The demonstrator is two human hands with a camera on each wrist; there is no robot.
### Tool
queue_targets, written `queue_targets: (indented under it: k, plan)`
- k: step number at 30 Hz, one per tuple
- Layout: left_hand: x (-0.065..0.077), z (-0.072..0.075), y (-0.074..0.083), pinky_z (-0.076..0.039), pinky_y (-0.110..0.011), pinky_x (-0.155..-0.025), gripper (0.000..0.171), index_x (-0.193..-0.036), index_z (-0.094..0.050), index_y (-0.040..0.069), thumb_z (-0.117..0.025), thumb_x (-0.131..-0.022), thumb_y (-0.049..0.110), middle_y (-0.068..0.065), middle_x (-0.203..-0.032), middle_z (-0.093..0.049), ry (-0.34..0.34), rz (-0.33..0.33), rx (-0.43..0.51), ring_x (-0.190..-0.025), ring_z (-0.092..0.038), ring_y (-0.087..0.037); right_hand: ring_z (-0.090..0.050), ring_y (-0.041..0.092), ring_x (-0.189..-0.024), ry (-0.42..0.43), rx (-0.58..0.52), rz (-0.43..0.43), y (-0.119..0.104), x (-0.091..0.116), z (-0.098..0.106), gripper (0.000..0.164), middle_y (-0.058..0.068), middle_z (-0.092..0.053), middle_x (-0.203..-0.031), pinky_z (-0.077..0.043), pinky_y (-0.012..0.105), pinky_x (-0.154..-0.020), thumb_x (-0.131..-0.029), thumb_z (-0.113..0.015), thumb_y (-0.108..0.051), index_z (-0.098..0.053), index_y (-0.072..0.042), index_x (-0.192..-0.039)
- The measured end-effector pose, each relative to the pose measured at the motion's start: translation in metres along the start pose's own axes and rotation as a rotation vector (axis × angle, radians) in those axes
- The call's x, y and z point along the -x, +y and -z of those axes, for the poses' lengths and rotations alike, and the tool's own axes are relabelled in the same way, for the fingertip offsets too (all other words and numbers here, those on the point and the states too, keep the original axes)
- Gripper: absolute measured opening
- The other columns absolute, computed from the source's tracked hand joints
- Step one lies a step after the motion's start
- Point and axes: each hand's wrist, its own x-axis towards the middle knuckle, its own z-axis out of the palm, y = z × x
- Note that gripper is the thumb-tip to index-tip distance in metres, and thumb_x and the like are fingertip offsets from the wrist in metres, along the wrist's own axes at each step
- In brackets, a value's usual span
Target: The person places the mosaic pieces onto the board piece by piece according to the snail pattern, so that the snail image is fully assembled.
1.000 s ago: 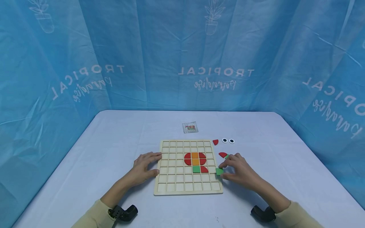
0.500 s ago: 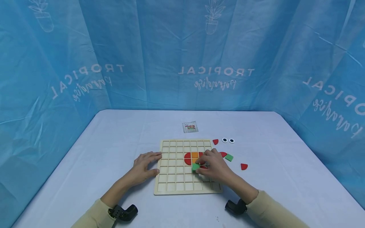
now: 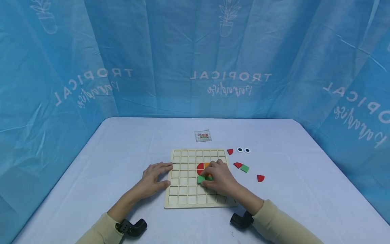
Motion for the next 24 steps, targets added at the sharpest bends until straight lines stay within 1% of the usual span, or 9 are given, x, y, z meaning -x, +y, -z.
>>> queue_targets:
  k: [7, 14, 18, 24]
  plan:
    - [0.0, 0.0, 0.0, -0.01, -0.065, -0.106, 0.054, -0.135, -0.052, 0.006, -0.068, -0.085, 0.019, -0.01, -0.146, -0.043, 0.004, -0.014, -0.002, -0.138, -0.024, -0.04, -0.038, 0.011, -0.083, -0.012, 0.043, 0.017, -0.002, 0.0, -0.001, 0.027, -0.007, -0.06, -0.09, -0.033, 0.028, -0.072, -0.072, -0.08, -0.036, -0.074, -0.023, -0.094]
    - [0.0, 0.0, 0.0, -0.008, -0.065, -0.107, 0.053, -0.134, -0.052, 0.007, -0.068, -0.084, 0.017, -0.01, -0.146, -0.043, 0.001, -0.007, 0.006, -0.139, -0.023, -0.041, -0.039, 0.011, -0.084, -0.014, 0.049, 0.034, -0.001, 0.001, -0.002, 0.026, -0.006, -0.06, -0.091, -0.034, 0.03, -0.074, -0.072, -0.08, -0.036, -0.073, -0.024, -0.094]
    - [0.0, 0.0, -0.001, -0.007, -0.065, -0.107, 0.054, -0.135, -0.051, 0.006, -0.067, -0.084, 0.016, -0.01, -0.147, -0.043, 0.002, -0.006, 0.012, -0.139, -0.022, -0.04, -0.039, 0.011, -0.085, -0.013, 0.032, 0.024, -0.001, 0.001, 0.001, 0.027, -0.006, -0.06, -0.092, -0.034, 0.029, -0.073, -0.072, -0.08, -0.035, -0.074, -0.023, -0.094]
    - [0.0, 0.0, 0.0, -0.007, -0.064, -0.108, 0.056, -0.135, -0.051, 0.006, -0.068, -0.083, 0.015, -0.011, -0.147, -0.042, 0.001, 0.008, 0.017, -0.139, -0.022, -0.039, -0.04, 0.011, -0.087, 0.029, 0.006, -0.015, 0.003, 0.001, 0.012, 0.025, -0.005, -0.061, -0.092, -0.034, 0.028, -0.071, -0.071, -0.082, -0.031, -0.075, -0.022, -0.093]
